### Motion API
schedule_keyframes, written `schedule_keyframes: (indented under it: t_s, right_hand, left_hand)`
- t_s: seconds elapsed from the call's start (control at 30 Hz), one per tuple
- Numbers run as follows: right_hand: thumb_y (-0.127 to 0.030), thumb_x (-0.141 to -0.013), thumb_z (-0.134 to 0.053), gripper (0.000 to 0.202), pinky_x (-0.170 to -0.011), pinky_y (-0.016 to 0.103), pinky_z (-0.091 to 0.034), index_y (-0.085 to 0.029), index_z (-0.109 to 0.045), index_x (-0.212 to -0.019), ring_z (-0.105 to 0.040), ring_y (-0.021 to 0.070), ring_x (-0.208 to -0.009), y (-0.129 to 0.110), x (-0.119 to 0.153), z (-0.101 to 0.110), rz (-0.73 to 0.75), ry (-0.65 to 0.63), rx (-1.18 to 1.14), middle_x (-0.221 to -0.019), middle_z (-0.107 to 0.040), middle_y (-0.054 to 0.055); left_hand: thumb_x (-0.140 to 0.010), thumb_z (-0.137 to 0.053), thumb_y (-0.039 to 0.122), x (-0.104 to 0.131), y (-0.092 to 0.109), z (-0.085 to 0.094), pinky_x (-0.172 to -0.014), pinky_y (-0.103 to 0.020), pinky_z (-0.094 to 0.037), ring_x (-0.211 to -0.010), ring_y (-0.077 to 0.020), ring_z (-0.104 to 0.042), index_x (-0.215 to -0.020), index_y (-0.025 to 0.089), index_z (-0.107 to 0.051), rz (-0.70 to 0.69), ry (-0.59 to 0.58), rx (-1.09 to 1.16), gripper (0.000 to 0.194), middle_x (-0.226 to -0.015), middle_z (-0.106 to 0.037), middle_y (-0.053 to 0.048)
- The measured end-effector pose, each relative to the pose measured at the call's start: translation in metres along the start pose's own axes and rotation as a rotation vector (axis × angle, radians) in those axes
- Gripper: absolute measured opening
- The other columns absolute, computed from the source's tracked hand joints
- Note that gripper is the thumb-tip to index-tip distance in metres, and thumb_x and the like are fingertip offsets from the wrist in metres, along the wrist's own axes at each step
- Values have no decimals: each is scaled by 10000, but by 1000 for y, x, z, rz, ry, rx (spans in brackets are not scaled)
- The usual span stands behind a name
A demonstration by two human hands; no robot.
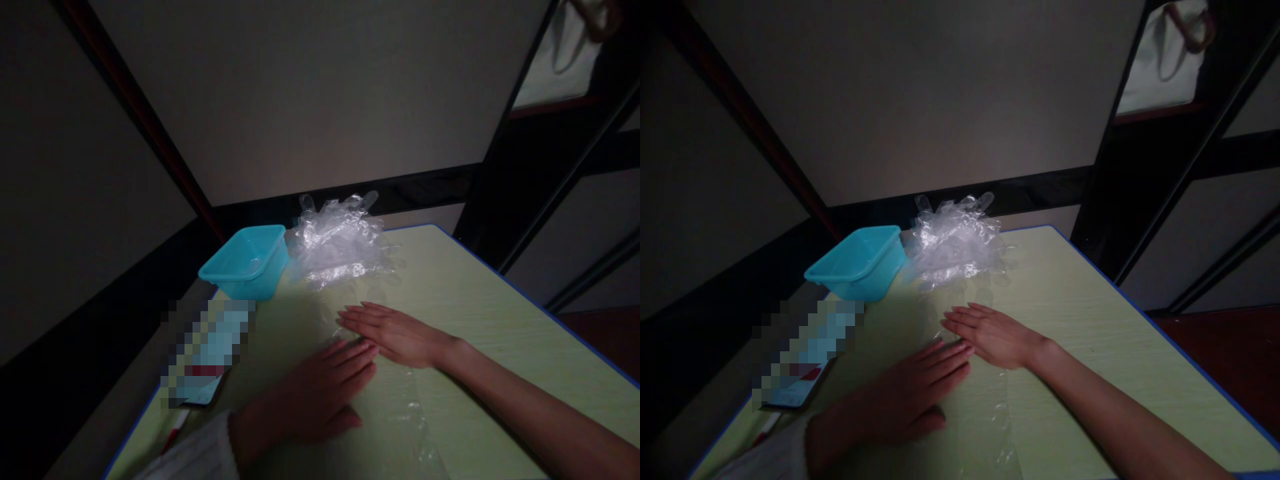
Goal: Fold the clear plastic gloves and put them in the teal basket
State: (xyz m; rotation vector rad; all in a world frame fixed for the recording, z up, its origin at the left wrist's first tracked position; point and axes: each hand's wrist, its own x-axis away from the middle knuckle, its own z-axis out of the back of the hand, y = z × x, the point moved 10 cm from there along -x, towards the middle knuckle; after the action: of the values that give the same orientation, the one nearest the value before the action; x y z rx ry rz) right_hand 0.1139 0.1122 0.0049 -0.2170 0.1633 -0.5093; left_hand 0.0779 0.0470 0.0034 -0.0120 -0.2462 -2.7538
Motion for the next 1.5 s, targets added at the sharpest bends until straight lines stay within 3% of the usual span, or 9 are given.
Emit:
schedule_keyframes:
  t_s: [0.17, 0.33, 0.5, 0.63, 0.83, 0.93, 1.17, 1.5]
  right_hand:
    - [-162, -886, -426, 482, -1091, 398, -246, -94, -365, -1359, -317, 205, -1308, -2, -1, 2, 1, 5, -22, -1411, -371, 123]
    - [-180, -906, -397, 462, -1087, 402, -251, -90, -367, -1358, -322, 212, -1305, -3, -1, 1, 20, 11, 17, -1408, -376, 122]
    - [-249, -941, -360, 438, -1087, 404, -258, -100, -376, -1352, -337, 201, -1298, -1, 0, 3, -21, 21, 1, -1401, -394, 103]
    - [-268, -943, -363, 442, -1089, 408, -256, -111, -368, -1356, -332, 192, -1301, 1, 1, 4, -58, 5, -1, -1405, -387, 97]
    - [-276, -947, -350, 451, -1089, 427, -253, -134, -336, -1375, -300, 192, -1316, 3, 3, 4, -66, -24, 28, -1425, -351, 94]
    - [-270, -950, -342, 453, -1088, 427, -257, -138, -320, -1383, -289, 189, -1321, 2, 6, 5, -54, -17, 39, -1431, -339, 93]
    - [-224, -956, -302, 440, -1092, 423, -255, -160, -298, -1391, -302, 168, -1316, 0, 9, 11, -25, 38, -71, -1426, -360, 77]
    - [-458, -947, -260, 544, -1104, 516, -116, -174, -251, -1411, -275, 224, -1327, -5, 3, 8, 18, 18, -311, -1427, -352, 106]
  left_hand:
    - [-930, -286, 480, 2, 2, 3, -1125, -378, -116, -1381, -207, -96, -1381, 86, -257, 3, 32, 1, 600, -1485, -196, -125]
    - [-929, -280, 486, 1, 3, 3, -1125, -369, -112, -1381, -205, -90, -1381, 80, -255, -23, -16, 25, 608, -1485, -193, -126]
    - [-931, -314, 453, 2, 11, 1, -1124, -376, -116, -1370, -222, -159, -1372, 75, -274, -117, -72, 74, 582, -1472, -235, -134]
    - [-939, -306, 428, 4, 13, 2, -1123, -391, -129, -1355, -219, -215, -1351, 88, -316, -157, -39, 96, 534, -1456, -288, -121]
    - [-929, -348, 417, 6, 9, 10, -1111, -412, -175, -1332, -229, -275, -1331, 93, -347, -106, 23, 115, 516, -1428, -343, -129]
    - [-915, -405, 388, 8, 7, 10, -1120, -352, -165, -1324, -195, -293, -1315, 93, -365, -63, 24, 137, 499, -1413, -377, -114]
    - [-919, -379, 414, 10, 1, 6, -1124, -286, -136, -1347, -175, -238, -1326, 65, -350, -4, 81, 191, 537, -1443, -316, -129]
    - [-911, -404, 397, 7, 1, 6, -1121, -353, -176, -1356, -204, -213, -1349, 82, -320, -17, 89, 203, 546, -1459, -266, -131]
